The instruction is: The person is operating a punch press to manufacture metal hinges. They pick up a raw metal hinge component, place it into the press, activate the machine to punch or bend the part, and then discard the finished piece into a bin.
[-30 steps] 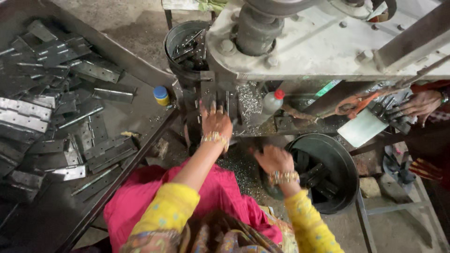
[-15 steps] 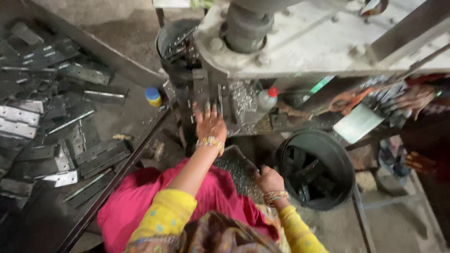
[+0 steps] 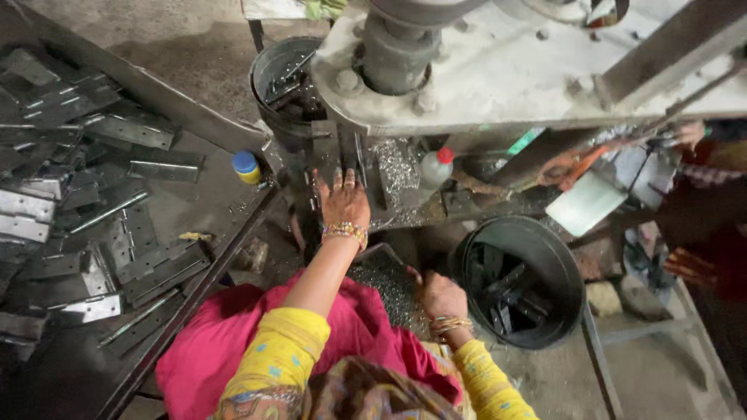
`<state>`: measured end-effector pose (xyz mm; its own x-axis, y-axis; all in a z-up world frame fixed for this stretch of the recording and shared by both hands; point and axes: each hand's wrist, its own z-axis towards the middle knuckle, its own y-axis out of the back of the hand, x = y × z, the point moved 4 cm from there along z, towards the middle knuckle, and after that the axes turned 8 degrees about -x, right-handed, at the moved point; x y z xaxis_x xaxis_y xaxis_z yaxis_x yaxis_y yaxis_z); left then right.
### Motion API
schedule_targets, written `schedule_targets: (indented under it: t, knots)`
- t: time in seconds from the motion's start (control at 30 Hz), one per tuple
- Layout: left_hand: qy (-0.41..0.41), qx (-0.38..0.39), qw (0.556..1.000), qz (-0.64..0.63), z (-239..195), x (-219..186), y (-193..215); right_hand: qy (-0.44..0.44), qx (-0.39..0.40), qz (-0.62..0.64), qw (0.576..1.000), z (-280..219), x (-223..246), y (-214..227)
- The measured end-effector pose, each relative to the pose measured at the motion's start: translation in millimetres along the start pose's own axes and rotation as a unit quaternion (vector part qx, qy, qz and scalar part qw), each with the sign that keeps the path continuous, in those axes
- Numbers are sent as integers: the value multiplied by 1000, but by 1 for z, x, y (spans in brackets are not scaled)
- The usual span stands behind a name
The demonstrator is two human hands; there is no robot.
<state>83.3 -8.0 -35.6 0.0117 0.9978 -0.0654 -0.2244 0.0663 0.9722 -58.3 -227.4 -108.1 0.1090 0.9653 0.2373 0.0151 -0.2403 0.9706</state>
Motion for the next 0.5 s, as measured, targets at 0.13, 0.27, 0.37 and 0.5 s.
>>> schedule_targets:
  t: [0.13, 0.27, 0.37, 0.5]
  knots:
    - [-14, 67, 996, 52, 8, 7, 16, -4, 57, 48, 997, 26, 7, 18]
    - [-19, 47, 993, 103, 35, 14, 20, 45, 2, -4, 999, 42, 21, 50]
    - [-10, 47, 995, 88, 43, 14, 8, -4, 58, 83, 995, 34, -16, 6]
    - [-12, -10, 1000, 25, 47, 15, -3, 13, 18, 16, 1000, 20, -39, -57]
